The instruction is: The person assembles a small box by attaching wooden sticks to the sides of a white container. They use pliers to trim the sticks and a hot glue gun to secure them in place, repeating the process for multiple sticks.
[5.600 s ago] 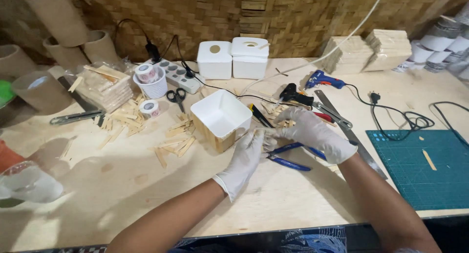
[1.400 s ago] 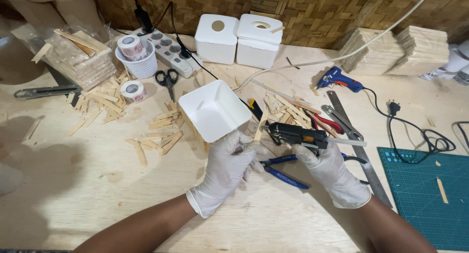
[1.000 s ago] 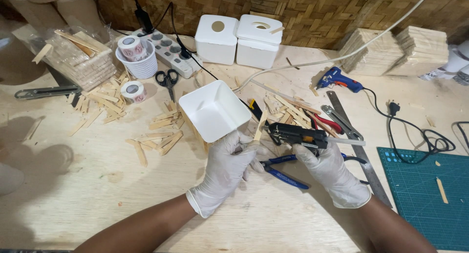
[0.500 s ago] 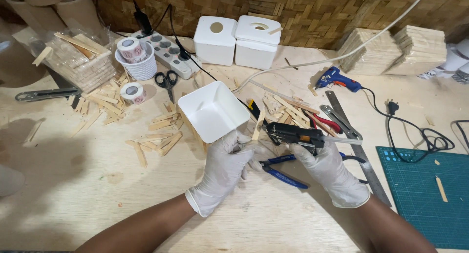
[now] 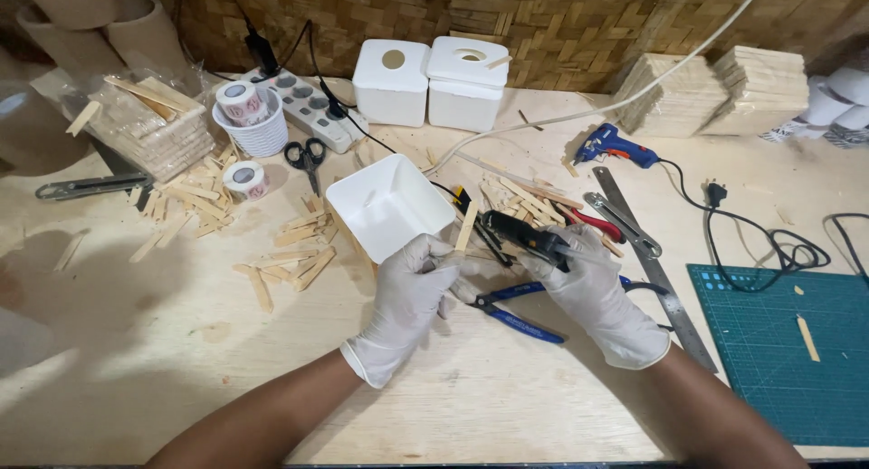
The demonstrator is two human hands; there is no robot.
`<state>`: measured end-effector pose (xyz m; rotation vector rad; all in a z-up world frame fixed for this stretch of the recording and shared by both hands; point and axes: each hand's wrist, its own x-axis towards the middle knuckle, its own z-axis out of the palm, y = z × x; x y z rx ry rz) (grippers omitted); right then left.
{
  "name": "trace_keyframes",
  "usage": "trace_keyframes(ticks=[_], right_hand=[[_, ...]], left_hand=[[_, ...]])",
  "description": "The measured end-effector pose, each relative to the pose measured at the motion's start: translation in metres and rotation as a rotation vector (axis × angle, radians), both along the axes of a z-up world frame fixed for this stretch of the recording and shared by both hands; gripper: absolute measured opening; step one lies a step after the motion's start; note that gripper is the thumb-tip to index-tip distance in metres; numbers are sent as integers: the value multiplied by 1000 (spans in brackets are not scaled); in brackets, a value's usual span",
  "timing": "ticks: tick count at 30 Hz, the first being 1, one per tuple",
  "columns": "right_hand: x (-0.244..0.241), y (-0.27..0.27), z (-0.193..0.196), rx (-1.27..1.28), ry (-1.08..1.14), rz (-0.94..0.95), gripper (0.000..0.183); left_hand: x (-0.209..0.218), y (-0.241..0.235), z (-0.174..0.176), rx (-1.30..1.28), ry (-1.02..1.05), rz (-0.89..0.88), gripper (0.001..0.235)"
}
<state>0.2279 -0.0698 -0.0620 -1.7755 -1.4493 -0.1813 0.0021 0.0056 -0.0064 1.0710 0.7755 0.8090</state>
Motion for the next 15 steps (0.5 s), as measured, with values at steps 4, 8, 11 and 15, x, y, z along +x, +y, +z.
trace_keyframes(ticks=[4,8,11,15], right_hand=[[25,11,-11,-149,217,-89,44],[36,27,0,-311,581,-135,40],[51,29,7,-368,363,-184,46],[111,74,-60,-376,-90,-349,48]], left_hand=[[2,4,-3,4,24,2,5],[4,13,-6,1,22,-18,8],[-3,10,19,41,59,2,8],[-2,25,16,105,113,-2,7]])
